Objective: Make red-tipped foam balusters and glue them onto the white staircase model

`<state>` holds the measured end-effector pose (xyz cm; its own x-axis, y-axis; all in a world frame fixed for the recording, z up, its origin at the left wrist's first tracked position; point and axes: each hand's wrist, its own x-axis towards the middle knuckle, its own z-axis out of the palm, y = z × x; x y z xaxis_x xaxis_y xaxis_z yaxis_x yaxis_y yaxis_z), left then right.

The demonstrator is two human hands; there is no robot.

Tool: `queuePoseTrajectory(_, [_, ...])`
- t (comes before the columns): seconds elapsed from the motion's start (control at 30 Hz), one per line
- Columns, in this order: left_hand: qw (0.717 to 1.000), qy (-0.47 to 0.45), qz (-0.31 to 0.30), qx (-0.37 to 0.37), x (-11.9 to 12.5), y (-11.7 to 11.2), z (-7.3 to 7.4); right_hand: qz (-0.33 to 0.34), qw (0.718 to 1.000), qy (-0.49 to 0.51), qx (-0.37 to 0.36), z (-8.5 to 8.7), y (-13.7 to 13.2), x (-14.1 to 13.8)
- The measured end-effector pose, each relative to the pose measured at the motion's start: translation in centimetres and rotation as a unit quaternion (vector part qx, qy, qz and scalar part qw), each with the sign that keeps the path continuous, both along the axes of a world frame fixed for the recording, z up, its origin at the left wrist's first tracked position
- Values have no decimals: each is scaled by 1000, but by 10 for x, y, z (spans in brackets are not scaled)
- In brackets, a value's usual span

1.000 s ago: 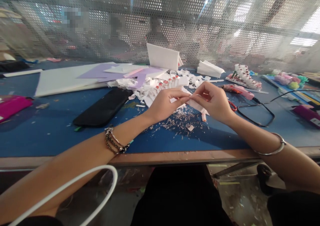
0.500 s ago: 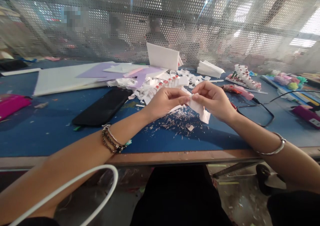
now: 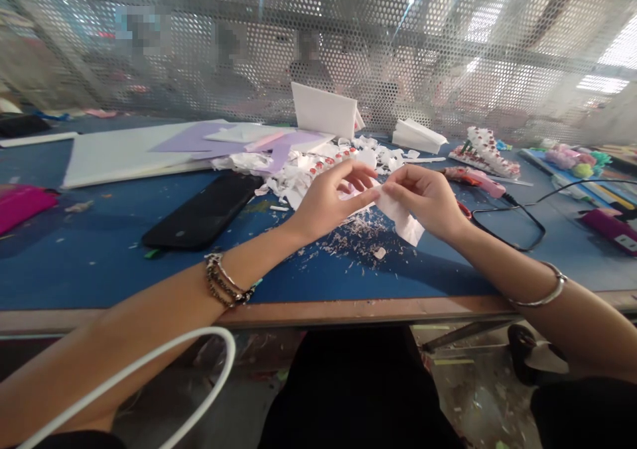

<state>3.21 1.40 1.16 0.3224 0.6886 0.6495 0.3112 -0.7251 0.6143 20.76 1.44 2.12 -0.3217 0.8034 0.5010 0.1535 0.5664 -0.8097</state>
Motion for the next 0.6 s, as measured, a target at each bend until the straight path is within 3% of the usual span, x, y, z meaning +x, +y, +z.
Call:
queuePoseTrajectory(0.13, [990,53,52,120,2,-8,3,-2,1000,14,-8,0,-2,-2])
queuePoseTrajectory(0.27, [988,53,57,134,1,-9,3,-1,1000,20,-12,-1,-2,-2])
queuePoseTrajectory(0.33, [994,31,43,95,0,-6,2,-3,1000,19,-9,-2,-1,-2])
queuePoseTrajectory(0.43, [999,-34,-17,-39,-1,1,-2,3,1000,18,-3,-2,0,-1])
queuePoseTrajectory(0.6, [956,-157,-125,-213,2,8,-9,19,999,29,-1,0,-1,0])
